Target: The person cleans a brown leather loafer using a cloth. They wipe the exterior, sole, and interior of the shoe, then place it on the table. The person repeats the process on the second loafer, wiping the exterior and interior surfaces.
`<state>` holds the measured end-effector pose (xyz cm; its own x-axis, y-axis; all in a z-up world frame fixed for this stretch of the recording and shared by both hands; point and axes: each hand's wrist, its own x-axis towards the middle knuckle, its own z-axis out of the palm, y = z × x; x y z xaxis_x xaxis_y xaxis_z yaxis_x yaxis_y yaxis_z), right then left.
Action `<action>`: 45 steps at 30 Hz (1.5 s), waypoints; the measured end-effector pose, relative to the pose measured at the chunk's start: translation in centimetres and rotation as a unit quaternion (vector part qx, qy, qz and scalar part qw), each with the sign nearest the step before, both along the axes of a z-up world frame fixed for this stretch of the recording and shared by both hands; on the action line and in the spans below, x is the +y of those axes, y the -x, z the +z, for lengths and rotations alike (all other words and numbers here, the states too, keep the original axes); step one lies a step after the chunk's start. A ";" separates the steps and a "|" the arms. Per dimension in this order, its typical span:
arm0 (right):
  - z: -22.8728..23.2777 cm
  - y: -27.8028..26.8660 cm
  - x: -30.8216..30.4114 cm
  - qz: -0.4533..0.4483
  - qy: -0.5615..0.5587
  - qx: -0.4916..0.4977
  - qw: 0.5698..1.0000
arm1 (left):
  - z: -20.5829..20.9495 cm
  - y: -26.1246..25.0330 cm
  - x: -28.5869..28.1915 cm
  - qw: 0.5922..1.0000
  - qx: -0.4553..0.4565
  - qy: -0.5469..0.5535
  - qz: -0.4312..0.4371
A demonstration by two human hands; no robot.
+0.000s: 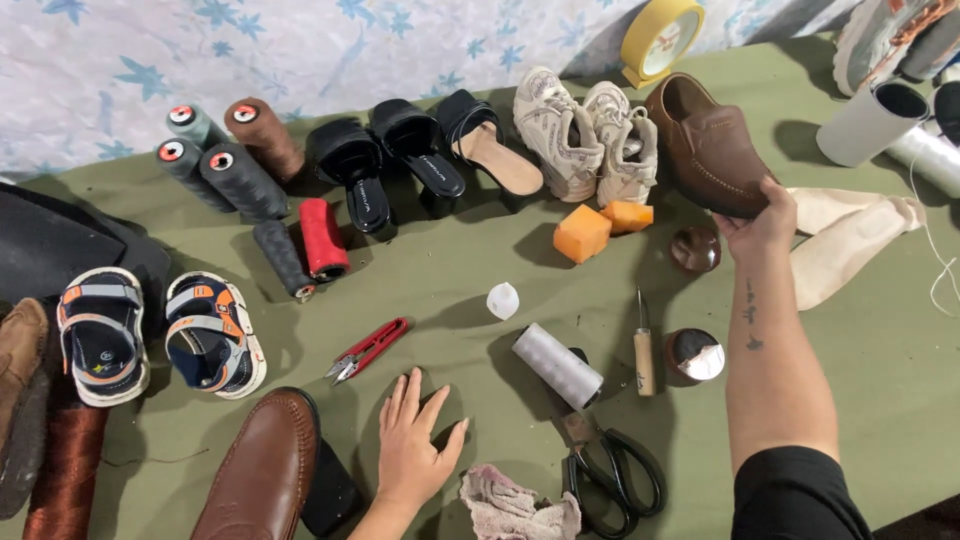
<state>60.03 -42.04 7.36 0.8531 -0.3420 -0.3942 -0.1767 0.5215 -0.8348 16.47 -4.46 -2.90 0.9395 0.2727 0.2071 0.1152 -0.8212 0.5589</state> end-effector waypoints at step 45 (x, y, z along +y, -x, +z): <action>7.1 21.2 25.4 0.313 -0.087 -0.011 0.946 | 1.9 0.6 0.6 0.997 0.046 0.053 -0.034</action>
<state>38.82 -16.62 14.42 0.8754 0.3014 -0.3779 -0.4799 0.4496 -0.7534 15.92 -3.90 -0.98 0.9700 0.2244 0.0931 0.1165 -0.7659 0.6323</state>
